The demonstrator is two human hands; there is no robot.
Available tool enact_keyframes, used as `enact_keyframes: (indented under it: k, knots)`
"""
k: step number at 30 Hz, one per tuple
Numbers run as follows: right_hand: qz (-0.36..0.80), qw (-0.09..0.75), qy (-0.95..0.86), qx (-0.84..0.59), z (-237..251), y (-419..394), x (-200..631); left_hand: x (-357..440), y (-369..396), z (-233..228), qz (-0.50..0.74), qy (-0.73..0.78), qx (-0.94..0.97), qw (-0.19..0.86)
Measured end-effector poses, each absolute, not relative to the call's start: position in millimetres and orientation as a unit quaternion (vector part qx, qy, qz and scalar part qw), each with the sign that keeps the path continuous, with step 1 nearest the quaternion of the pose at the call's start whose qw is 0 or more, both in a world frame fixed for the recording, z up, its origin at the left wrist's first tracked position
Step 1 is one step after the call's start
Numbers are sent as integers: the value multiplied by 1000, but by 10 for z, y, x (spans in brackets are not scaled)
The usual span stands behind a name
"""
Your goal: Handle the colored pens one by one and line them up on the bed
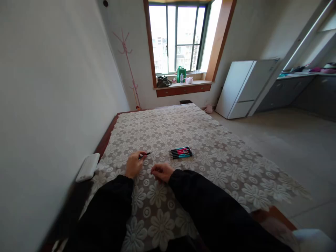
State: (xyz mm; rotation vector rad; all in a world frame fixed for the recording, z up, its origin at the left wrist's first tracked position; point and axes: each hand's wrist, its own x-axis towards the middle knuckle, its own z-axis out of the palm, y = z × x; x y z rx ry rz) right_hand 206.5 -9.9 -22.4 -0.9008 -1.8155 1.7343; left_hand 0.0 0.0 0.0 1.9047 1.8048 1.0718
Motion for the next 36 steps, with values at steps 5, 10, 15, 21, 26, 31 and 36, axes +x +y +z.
enact_keyframes:
  k: [5,10,15,21,26,31,36]
  knots:
    - [453,340,-741,-361,-140,-99,2106,274,-189,233,542,502,490,463]
    - [396,353,-758,-378,-155,-65,2145,392,-296,173,534,478,451,532]
    - [364,300,-801,-368,-187,98,2293,265,-220,91,496,494,536,472]
    - [388,270,-794,-383,-144,291,2549,215,-258,84,334,515,732,296]
    - [433,210,-802,-354,-80,231,2703,358,-350,176,247,499,803,214]
    - [370,138,-851,-345,-26,257,2793,632,-220,330,115,501,830,219]
    - [324,217,-846,-364,-125,280,2811,707,-107,231,142,534,799,238]
